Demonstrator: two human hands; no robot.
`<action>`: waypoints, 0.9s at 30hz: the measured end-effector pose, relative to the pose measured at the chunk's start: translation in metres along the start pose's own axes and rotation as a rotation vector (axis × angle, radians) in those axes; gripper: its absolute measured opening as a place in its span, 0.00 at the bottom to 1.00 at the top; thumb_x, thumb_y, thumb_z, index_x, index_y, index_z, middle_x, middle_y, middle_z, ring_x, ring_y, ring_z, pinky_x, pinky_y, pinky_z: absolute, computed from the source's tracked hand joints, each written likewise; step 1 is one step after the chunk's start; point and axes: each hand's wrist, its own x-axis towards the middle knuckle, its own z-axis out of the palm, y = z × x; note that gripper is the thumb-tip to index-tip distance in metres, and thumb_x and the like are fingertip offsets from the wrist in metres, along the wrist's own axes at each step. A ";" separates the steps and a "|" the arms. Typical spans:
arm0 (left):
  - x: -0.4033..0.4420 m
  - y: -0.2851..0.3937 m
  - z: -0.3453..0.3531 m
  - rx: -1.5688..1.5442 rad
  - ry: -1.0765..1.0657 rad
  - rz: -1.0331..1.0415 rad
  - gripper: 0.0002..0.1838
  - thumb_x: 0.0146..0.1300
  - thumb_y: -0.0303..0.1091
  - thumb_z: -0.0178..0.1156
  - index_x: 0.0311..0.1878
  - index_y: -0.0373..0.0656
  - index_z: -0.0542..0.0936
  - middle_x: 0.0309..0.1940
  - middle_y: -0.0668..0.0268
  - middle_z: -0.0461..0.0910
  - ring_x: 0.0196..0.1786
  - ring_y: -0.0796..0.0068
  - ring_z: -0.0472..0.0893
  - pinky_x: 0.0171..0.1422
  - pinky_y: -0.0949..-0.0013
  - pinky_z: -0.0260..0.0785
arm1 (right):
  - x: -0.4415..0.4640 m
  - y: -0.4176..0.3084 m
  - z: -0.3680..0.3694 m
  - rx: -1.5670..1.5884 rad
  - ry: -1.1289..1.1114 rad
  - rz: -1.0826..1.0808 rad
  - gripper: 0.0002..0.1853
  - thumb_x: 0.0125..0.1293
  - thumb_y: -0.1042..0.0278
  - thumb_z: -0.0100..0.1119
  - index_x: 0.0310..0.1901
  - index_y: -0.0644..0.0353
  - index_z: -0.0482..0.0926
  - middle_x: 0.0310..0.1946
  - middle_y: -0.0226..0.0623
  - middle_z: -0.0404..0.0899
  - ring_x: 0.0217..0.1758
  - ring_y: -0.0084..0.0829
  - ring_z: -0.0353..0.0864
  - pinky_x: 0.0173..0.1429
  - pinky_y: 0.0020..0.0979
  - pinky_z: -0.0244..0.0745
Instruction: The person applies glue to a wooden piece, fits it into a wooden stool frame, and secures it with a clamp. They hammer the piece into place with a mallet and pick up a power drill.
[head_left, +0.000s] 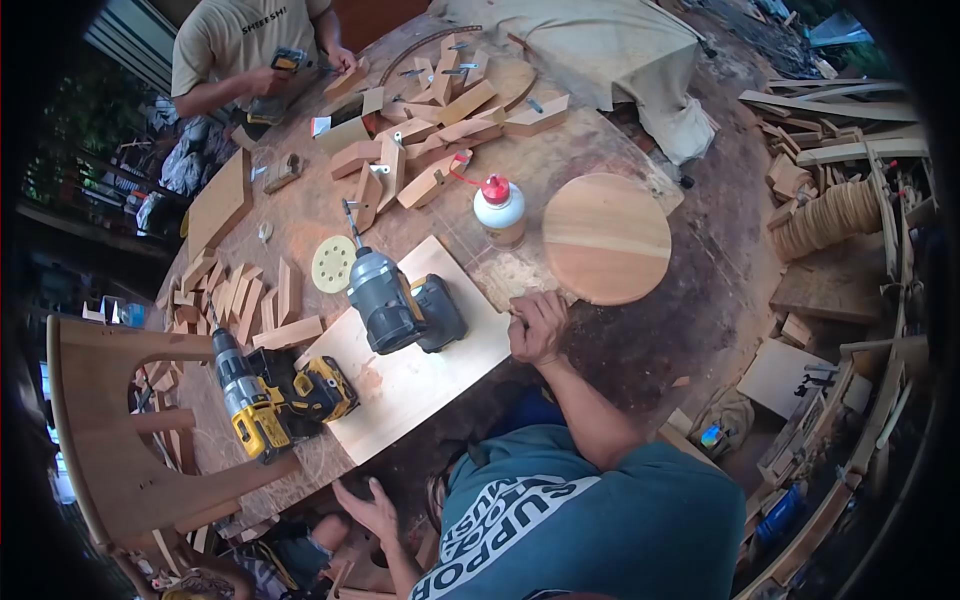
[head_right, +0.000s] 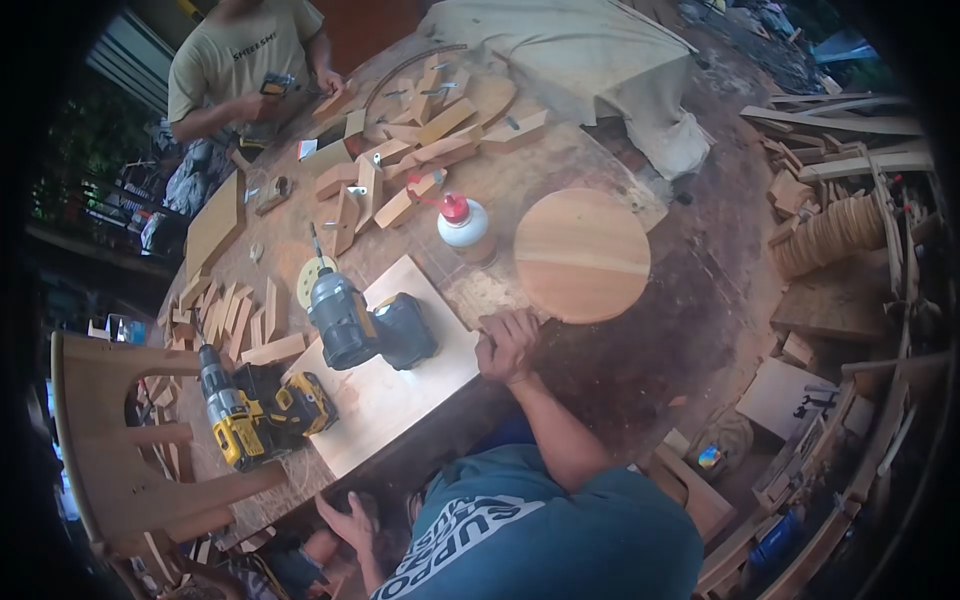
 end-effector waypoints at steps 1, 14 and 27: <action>0.009 0.013 0.002 0.037 0.007 0.012 0.42 0.61 0.35 0.65 0.73 0.27 0.56 0.72 0.39 0.57 0.74 0.42 0.58 0.79 0.52 0.49 | -0.001 0.001 0.000 -0.004 -0.001 0.003 0.13 0.45 0.68 0.57 0.35 0.58 0.83 0.30 0.40 0.79 0.36 0.43 0.76 0.45 0.42 0.68; 0.022 0.011 0.039 0.137 -0.168 0.115 0.53 0.55 0.37 0.66 0.75 0.25 0.44 0.76 0.36 0.45 0.79 0.38 0.44 0.83 0.50 0.35 | -0.001 -0.003 -0.001 -0.003 -0.029 0.008 0.12 0.44 0.68 0.57 0.33 0.57 0.83 0.29 0.39 0.79 0.38 0.43 0.76 0.46 0.42 0.68; 0.021 0.019 0.034 0.110 -0.192 0.077 0.55 0.54 0.35 0.68 0.76 0.26 0.43 0.77 0.38 0.45 0.79 0.38 0.43 0.83 0.50 0.37 | 0.000 -0.006 0.001 -0.001 -0.067 -0.004 0.12 0.43 0.71 0.56 0.32 0.57 0.83 0.29 0.38 0.79 0.37 0.44 0.75 0.46 0.43 0.67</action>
